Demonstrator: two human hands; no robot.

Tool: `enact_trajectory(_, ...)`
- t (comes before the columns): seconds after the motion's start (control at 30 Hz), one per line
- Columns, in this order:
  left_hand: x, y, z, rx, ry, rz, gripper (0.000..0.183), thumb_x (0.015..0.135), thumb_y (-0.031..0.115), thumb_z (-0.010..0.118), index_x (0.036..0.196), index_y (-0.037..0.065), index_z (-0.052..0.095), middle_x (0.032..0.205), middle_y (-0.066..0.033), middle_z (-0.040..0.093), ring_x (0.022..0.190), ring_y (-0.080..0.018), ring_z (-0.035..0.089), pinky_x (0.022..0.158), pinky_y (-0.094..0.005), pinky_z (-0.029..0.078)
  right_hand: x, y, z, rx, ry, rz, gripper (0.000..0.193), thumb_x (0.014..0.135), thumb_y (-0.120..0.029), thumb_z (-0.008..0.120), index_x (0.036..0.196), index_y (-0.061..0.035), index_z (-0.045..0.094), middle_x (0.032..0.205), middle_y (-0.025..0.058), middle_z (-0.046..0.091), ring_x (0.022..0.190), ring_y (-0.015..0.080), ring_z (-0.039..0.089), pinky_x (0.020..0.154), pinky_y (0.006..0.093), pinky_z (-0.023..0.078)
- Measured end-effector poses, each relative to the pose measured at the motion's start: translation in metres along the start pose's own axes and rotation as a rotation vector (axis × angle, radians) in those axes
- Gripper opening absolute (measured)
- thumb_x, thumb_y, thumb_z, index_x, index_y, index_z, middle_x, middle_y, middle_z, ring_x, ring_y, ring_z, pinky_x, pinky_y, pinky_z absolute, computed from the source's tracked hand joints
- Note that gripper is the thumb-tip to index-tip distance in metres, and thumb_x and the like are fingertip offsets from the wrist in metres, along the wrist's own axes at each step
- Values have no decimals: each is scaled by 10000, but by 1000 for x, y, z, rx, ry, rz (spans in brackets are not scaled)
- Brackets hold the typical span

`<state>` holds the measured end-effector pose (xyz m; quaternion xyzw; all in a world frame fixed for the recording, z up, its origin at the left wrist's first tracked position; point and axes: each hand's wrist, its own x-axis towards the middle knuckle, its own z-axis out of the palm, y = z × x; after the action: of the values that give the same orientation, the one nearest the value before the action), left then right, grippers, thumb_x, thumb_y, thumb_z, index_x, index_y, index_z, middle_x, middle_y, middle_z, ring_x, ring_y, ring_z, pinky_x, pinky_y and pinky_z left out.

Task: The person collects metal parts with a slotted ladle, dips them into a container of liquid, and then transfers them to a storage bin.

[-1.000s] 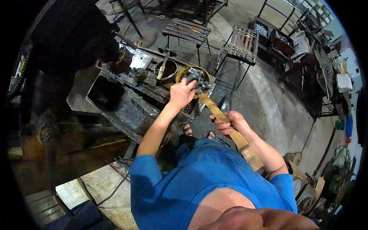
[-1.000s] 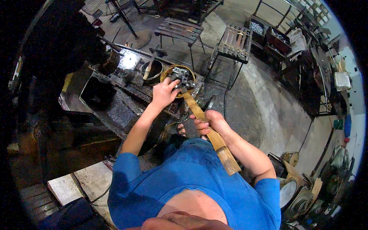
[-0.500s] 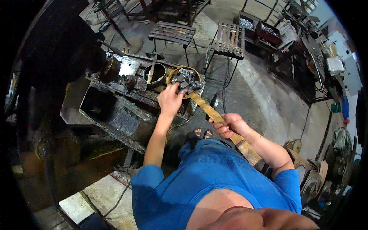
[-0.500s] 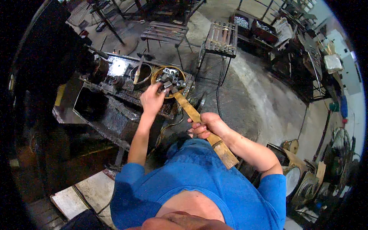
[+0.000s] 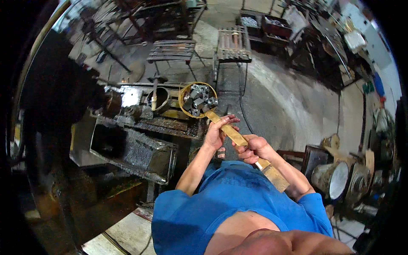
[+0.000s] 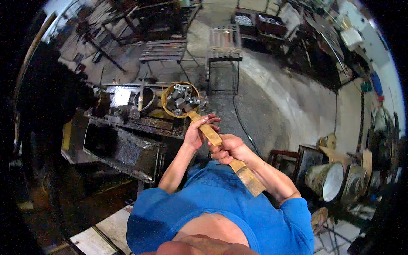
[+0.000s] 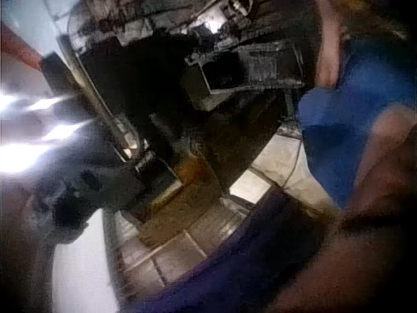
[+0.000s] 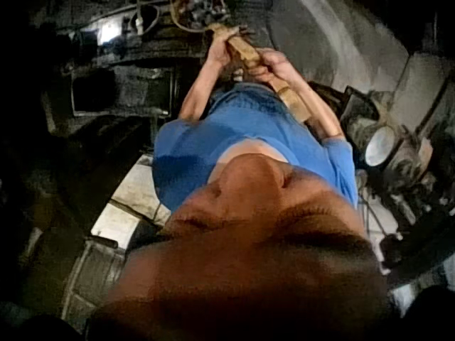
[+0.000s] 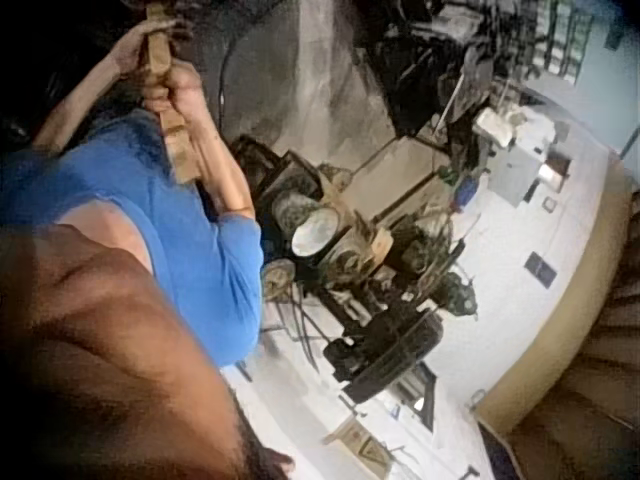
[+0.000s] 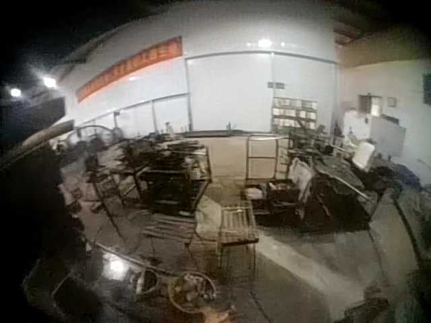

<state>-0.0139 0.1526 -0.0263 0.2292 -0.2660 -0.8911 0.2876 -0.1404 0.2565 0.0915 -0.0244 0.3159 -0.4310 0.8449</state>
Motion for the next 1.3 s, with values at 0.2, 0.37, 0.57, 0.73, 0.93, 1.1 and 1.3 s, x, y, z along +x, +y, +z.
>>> enact_trajectory(0.2,23,-33,90,122,-152,-120,330,819,185,517,1043,-58,536,979,-207,600,730,-242,622,684,-329,502,-90,6,-34,151,-8,-211,282,651,37,424,930,17,465,676,33,407,463,65,319,313,195,237)
enact_trajectory(0.37,60,-106,178,195,-361,-292,365,815,206,515,1052,-72,520,959,-226,590,731,-259,624,700,-341,499,-180,9,-58,146,209,-471,294,621,63,401,903,9,464,643,30,398,448,66,332,313,196,247)
enact_trajectory(0.57,149,-172,241,393,-661,-672,448,870,318,485,1099,-68,486,926,-181,587,724,-238,613,691,-333,493,-221,-13,-116,416,321,-823,360,571,50,422,928,19,458,664,36,409,463,65,345,321,190,271)
enact_trajectory(0.73,236,-206,227,707,-848,-826,435,890,312,477,1114,-62,494,722,-81,592,635,-187,602,618,-288,469,-218,-2,-128,667,462,-1105,416,552,69,414,964,23,455,669,34,383,472,68,341,321,193,267)
enact_trajectory(0.93,294,-325,307,900,-1095,-615,434,757,8,597,1180,-7,498,859,-92,644,742,-113,596,602,-217,430,-275,34,-143,792,804,-1298,340,588,64,411,916,8,481,645,26,394,465,66,310,330,193,252)
enact_trajectory(1.1,356,-438,394,982,-1494,-339,477,741,31,599,1205,35,489,1024,-133,612,874,-176,594,734,-297,471,-292,37,-216,954,896,-1335,324,594,62,390,906,22,470,643,46,388,468,85,311,355,223,225)
enact_trajectory(1.3,369,-551,447,1402,-1806,39,397,726,337,627,1000,51,622,857,-189,630,814,-320,609,723,-399,471,-300,53,-319,1392,601,-1292,295,660,11,367,947,38,430,649,14,342,472,84,305,382,215,244)
